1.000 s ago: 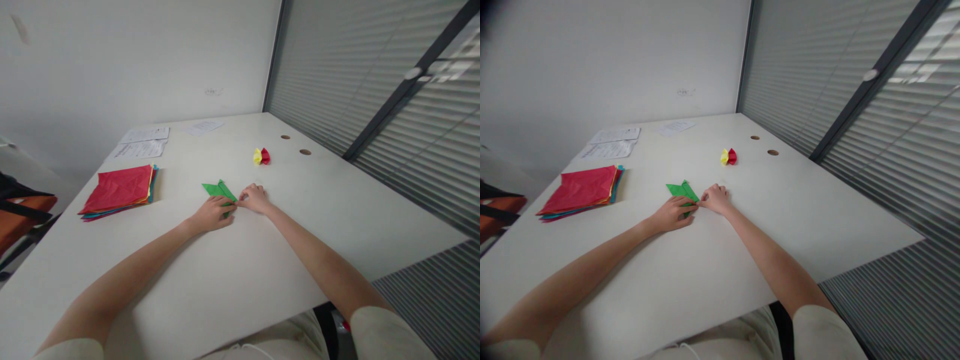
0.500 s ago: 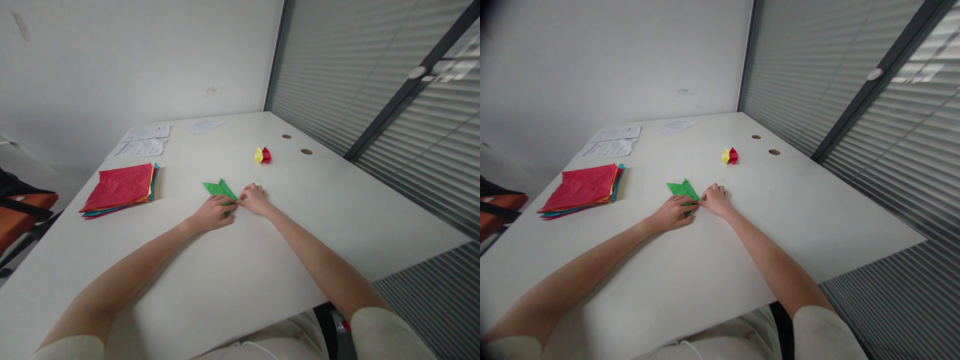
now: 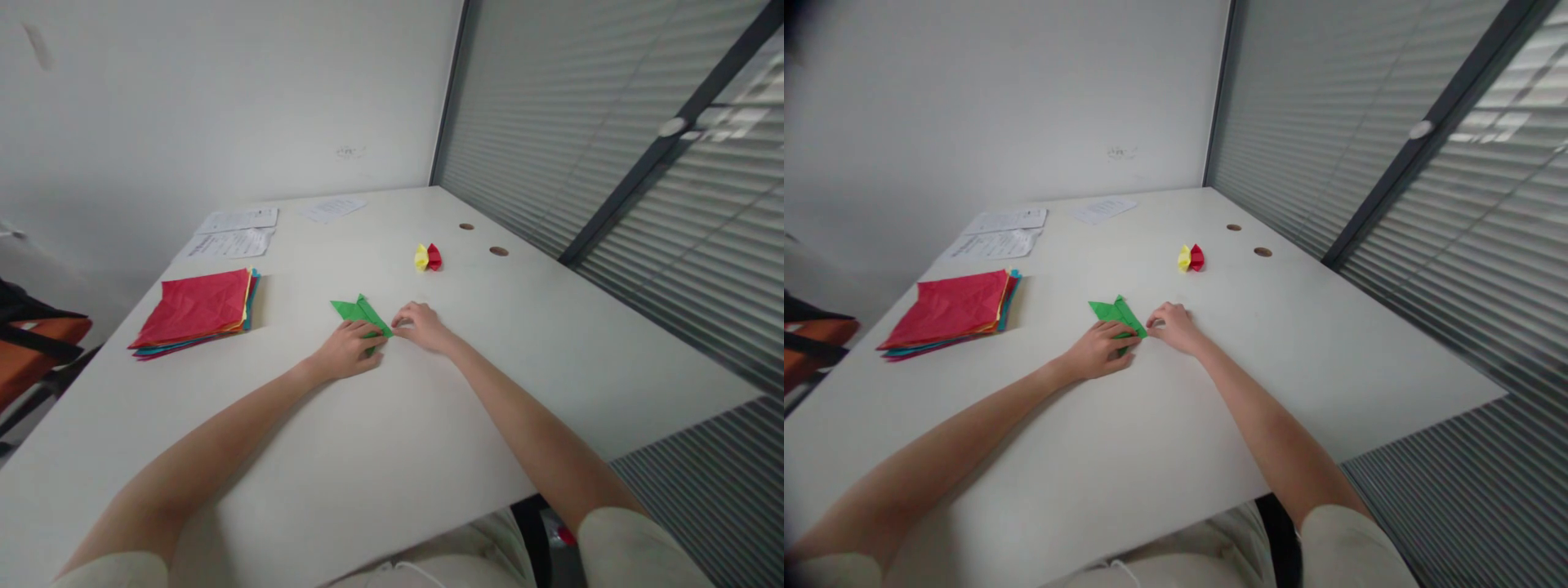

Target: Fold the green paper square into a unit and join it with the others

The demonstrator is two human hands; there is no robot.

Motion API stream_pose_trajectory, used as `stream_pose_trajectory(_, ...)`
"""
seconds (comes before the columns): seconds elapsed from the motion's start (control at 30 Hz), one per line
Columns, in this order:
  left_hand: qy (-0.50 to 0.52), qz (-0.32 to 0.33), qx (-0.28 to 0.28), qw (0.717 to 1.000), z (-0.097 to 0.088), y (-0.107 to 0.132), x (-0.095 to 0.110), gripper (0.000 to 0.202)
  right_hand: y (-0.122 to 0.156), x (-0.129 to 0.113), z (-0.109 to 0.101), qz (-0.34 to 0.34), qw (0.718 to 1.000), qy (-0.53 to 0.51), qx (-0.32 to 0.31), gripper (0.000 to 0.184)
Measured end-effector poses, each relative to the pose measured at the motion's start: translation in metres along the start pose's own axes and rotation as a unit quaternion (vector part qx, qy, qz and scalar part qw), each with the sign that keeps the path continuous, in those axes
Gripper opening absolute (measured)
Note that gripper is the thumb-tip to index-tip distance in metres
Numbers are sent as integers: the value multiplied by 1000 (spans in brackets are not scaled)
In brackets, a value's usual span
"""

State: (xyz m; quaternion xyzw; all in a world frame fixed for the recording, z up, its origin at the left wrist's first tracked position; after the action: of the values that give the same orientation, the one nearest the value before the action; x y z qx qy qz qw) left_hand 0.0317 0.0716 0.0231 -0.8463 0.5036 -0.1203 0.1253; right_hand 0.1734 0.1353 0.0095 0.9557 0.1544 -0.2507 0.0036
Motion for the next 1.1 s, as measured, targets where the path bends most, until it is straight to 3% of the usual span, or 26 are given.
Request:
stream_pose_trajectory(0.1,5,-1,-1,1000,-1,0,1,33,5,-20,4,-142,988,-47,-39,14)
stream_pose_trajectory(0.2,10,-4,0,1000,-1,0,0,32,9,-29,4,-194,980,-38,-30,12)
stream_pose_trajectory(0.83,15,-35,27,999,-3,2,-3,28,15,-41,9,-240,969,58,8,14)
stream_pose_trajectory(1.1,15,-41,29,999,0,3,-6,28,17,-46,11,-267,952,147,19,15)
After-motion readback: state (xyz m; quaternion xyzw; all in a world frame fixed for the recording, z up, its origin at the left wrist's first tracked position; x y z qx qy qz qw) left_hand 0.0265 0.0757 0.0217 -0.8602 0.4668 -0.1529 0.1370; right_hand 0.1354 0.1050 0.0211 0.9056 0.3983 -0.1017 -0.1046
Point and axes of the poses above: each hand's wrist, its own y-axis away from the middle knuckle, its own z-axis out of the palm, x = y × z, the point moved 7 cm from there along -y, towards the middle knuckle, and after that the axes turned 8 degrees about z, right-handed, at the moved point
